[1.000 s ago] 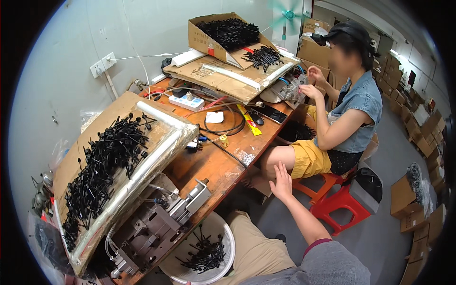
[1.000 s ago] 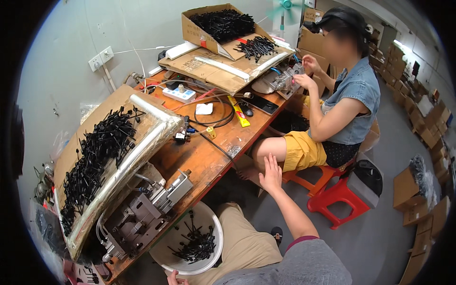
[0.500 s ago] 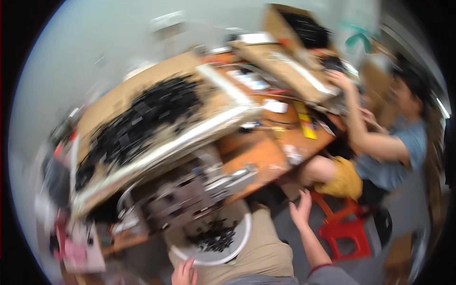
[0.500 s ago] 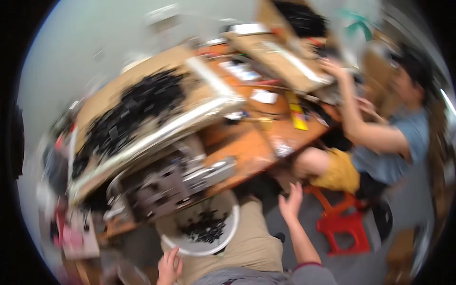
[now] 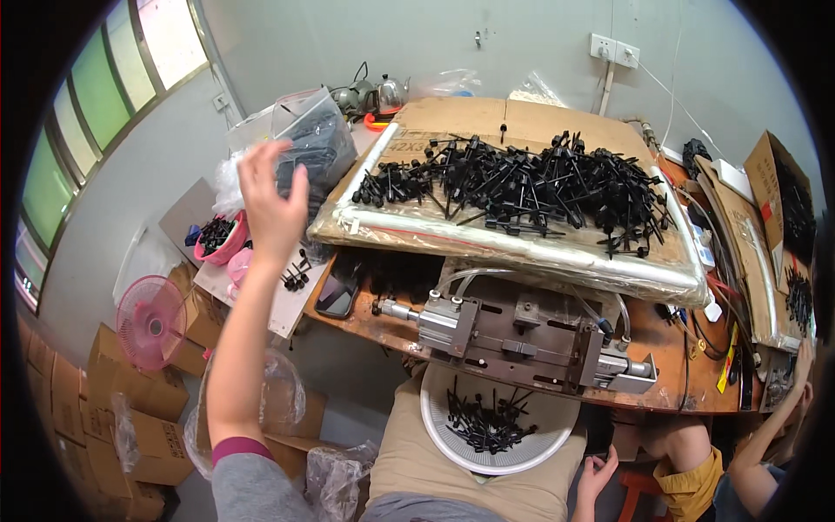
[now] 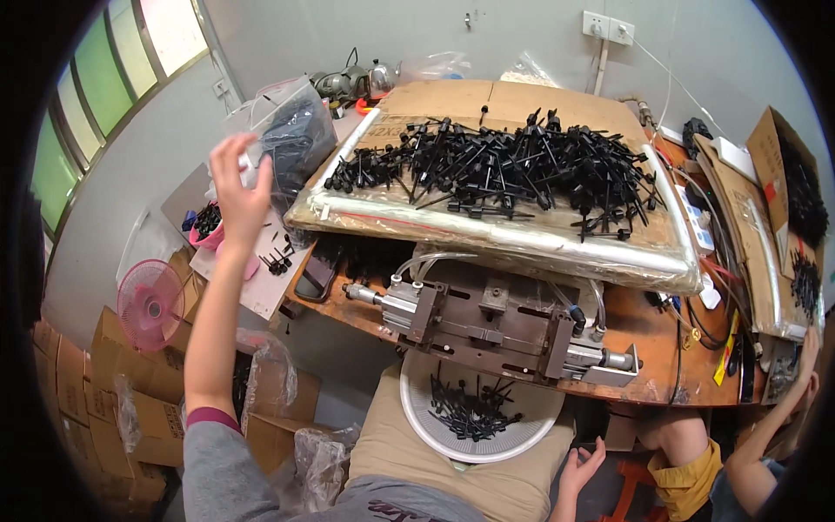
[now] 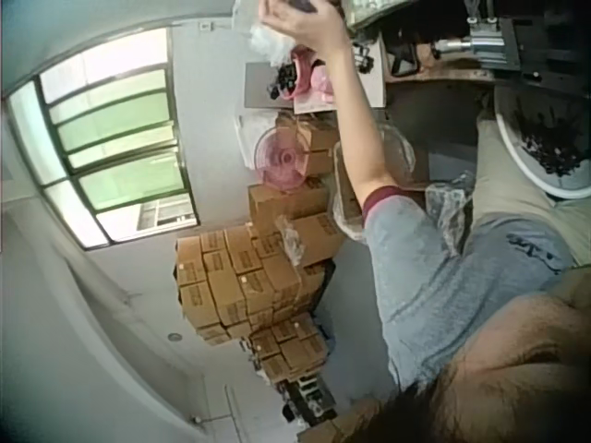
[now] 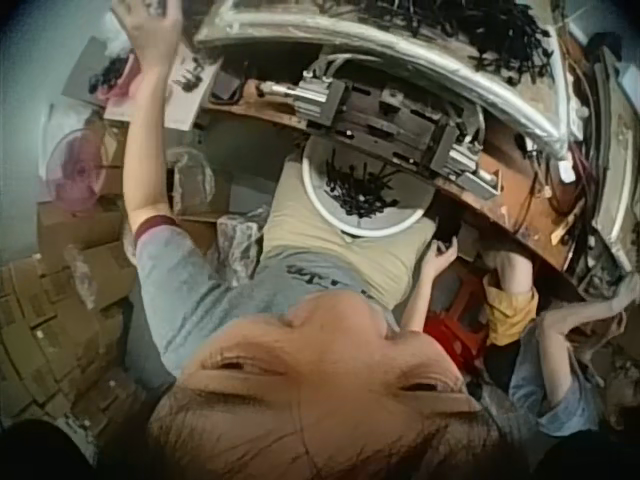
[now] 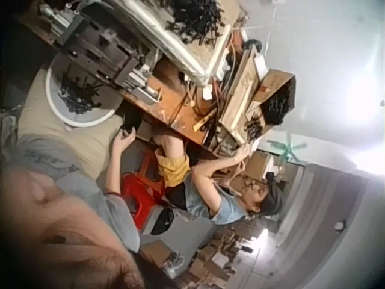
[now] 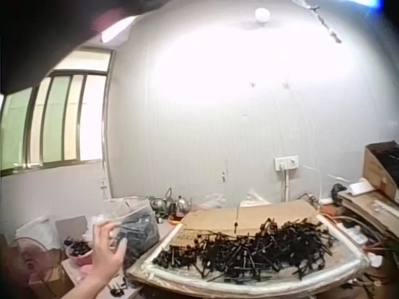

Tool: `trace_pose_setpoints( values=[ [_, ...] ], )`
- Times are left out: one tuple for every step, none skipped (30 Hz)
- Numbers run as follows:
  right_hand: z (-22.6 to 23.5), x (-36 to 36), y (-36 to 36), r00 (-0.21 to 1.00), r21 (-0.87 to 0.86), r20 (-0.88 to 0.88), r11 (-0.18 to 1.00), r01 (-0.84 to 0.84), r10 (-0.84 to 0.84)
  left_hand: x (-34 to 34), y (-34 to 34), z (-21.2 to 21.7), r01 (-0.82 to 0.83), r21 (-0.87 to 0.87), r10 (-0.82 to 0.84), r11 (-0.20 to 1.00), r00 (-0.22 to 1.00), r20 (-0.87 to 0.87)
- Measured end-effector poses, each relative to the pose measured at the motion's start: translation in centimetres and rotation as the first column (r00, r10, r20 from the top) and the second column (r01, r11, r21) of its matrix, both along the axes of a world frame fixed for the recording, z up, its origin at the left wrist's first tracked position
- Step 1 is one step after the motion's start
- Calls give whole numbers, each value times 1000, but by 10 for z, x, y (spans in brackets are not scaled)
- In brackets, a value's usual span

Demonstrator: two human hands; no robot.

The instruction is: Assembling small black plastic components using a pneumatic assembly jig.

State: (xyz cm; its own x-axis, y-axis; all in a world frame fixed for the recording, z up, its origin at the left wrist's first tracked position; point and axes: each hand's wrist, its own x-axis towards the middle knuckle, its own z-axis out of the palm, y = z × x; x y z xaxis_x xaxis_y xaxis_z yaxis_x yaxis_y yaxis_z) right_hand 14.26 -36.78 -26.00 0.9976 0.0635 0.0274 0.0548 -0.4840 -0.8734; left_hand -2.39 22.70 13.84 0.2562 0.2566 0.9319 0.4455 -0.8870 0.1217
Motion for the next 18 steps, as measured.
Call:
trace_pose_setpoints(
  values=[
    [4, -4, 3, 1000, 9, -17, 1000, 7, -7, 6, 19, 11, -59, -21, 59, 998, 998, 14],
    [6, -11, 5, 999, 18, -37, 1000, 9, -9, 10, 36, 22, -123, -42, 124, 992, 992, 23],
    [6, -15, 4, 998, 23, -56, 1000, 13, -12, 15, 52, 28, -178, -82, 177, 981, 984, -13],
    [-1, -18, -1, 999, -10, -47, 1000, 2, -3, 23, 67, 34, -230, -119, 225, 966, 973, -54],
    [-10, -23, -5, 999, -42, -38, 999, -7, 6, 29, 78, 42, -282, -151, 270, 947, 958, -95],
    [-18, -25, -8, 999, -74, -30, 997, -14, 12, 34, 86, 50, -336, -185, 311, 923, 938, -151],
    [-11, -31, -5, 999, -107, -48, 994, 13, -18, 42, 92, 54, -388, -221, 343, 895, 914, -215],
    [-11, -30, -3, 1000, -106, -17, 994, -9, 7, 50, 98, 56, -436, -251, 366, 864, 887, -281],
    [-14, -29, -2, 1000, -107, 12, 994, -22, 23, 47, 117, 55, -438, -172, 373, 882, 874, -312],
    [-17, -31, -2, 999, -114, 41, 993, -16, 21, 45, 125, 53, -428, -127, 369, 895, 869, -330],
    [-21, -29, -1, 998, -62, 58, 998, -29, 33, 39, 138, 51, -443, -83, 383, 893, 843, -376],
    [-15, -29, 5, 999, -60, 30, 998, -28, 29, 35, 147, 47, -469, -110, 389, 876, 824, -411],
    [-7, -29, 10, 1000, -66, 11, 998, -13, 14, 33, 167, 38, -487, -111, 395, 866, 803, -447],
    [-4, -28, 12, 1000, -113, 3, 994, -8, 8, 29, 189, 30, -451, -85, 355, 889, 792, -496],
    [-12, -26, 9, 998, -147, 58, 989, -9, 18, 31, 202, 24, -440, -96, 357, 893, 821, -445],
    [-17, -27, 6, 997, -176, 73, 984, 3, 10, 37, 205, 22, -412, -97, 338, 906, 843, -419],
    [-11, -28, 9, 999, -188, 53, 982, 11, -1, 31, 230, 18, -400, -45, 343, 916, 836, -429],
    [-4, -29, 12, 999, -199, 27, 980, 27, -22, 31, 239, 18, -371, -20, 327, 928, 842, -429]
  ],
)
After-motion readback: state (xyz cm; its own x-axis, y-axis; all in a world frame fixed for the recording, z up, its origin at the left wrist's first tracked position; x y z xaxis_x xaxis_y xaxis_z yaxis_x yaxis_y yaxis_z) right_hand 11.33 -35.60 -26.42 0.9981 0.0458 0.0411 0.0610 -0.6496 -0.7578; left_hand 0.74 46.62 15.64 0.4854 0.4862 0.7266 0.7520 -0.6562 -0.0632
